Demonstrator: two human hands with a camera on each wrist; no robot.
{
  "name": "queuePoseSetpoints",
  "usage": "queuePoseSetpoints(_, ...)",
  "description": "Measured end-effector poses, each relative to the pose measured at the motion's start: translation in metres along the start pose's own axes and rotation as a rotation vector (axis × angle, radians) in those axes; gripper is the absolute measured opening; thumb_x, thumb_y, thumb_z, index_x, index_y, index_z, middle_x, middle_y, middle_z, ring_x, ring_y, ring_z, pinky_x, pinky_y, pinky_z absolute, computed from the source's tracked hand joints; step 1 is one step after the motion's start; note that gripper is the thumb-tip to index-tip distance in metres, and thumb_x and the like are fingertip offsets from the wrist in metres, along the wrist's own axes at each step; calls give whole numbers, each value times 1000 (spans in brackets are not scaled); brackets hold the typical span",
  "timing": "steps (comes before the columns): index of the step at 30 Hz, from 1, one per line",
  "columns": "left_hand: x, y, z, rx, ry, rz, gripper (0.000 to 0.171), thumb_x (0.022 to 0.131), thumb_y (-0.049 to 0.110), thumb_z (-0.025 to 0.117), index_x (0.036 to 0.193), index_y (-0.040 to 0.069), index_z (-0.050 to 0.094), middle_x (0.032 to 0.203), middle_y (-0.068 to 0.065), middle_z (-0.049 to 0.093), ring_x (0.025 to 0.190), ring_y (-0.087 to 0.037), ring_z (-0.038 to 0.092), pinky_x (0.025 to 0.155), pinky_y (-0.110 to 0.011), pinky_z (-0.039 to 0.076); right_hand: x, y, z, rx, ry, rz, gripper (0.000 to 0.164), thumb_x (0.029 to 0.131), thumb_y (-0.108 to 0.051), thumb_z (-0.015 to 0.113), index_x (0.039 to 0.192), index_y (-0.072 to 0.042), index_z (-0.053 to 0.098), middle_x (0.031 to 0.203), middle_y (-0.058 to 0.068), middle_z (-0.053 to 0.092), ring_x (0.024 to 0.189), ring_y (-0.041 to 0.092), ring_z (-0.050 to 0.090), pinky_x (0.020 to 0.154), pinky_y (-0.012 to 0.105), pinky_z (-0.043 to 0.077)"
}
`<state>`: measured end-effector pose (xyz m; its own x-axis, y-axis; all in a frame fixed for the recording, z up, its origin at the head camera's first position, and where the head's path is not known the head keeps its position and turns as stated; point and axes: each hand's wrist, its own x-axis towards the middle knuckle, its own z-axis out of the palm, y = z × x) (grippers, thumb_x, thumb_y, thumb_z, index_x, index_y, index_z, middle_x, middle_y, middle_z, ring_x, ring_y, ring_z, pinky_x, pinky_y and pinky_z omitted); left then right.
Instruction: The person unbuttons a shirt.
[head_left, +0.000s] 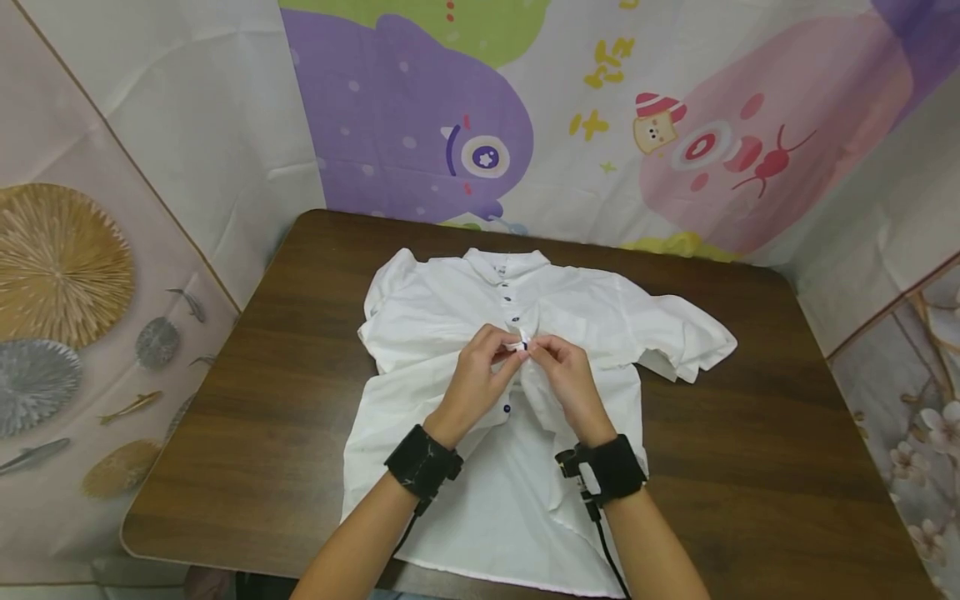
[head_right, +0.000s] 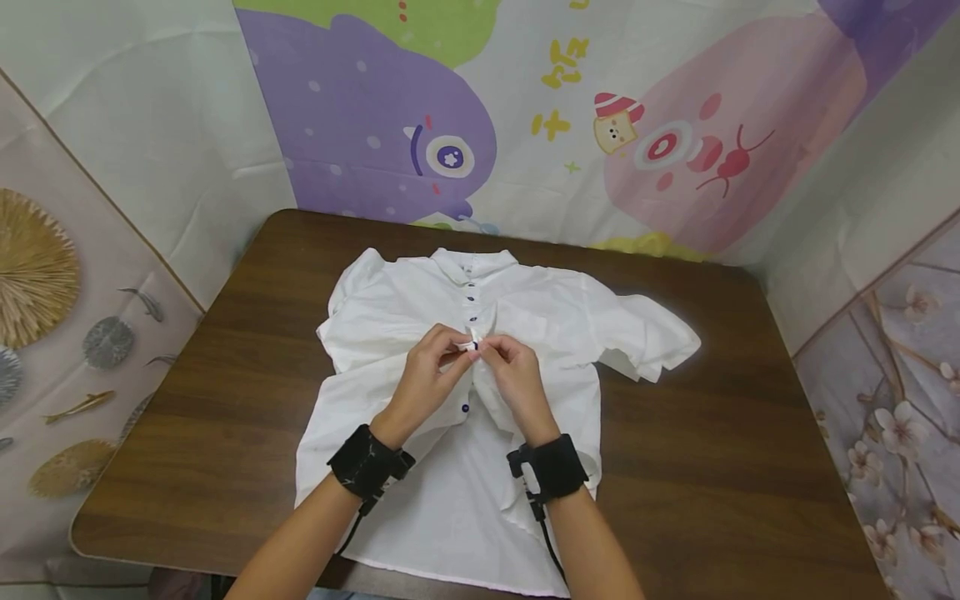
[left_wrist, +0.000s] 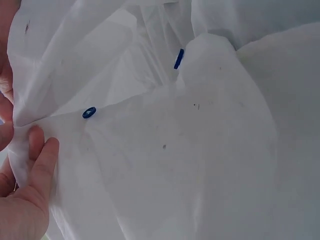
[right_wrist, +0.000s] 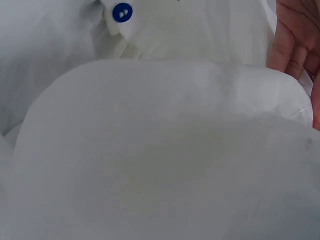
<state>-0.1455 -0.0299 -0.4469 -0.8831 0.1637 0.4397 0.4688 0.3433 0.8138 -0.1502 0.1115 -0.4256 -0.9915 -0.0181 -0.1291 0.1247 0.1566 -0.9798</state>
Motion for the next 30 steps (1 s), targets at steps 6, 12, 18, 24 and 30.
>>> queuePoseSetpoints(6,-2,0,-1,-4,-12,-12,16,89,14,62,100,3,58,96,-9,53,92,-20,60,83,-23,51,-3,0,0,-87,30,-30,21,94,-14,54,97,5,62,86,4,58,77,11,48,67,22,39)
queuePoseSetpoints(12,-4,-1,-1,7,-12,-22,13,89,13,62,96,4,57,95,-8,53,89,-19,60,82,-25,52,-4,1,0,-170,42,-59,21,94,-15,53,96,4,62,85,7,58,73,11,48,63,21,38)
queuePoseSetpoints(18,-6,-1,-6,38,-18,-18,15,88,13,64,98,5,58,95,-7,54,88,-18,59,83,-30,52,-5,5,-6,-276,87,-130,20,93,-16,55,95,2,62,88,12,62,78,15,52,67,23,41)
queuePoseSetpoints(24,-11,-5,-14,122,-38,-10,17,85,15,67,96,5,59,92,-7,56,84,-19,61,78,-30,52,-8,11,-19,-365,68,-235,19,94,-18,54,96,0,61,97,16,66,93,25,58,81,36,44)
queuePoseSetpoints(30,-15,-15,-20,195,-66,-50,16,83,16,69,91,4,61,87,-6,58,75,-16,61,69,-25,52,-12,21,-31,-503,-39,-275,16,89,-20,62,94,-4,63,91,12,67,79,21,57,70,31,45)
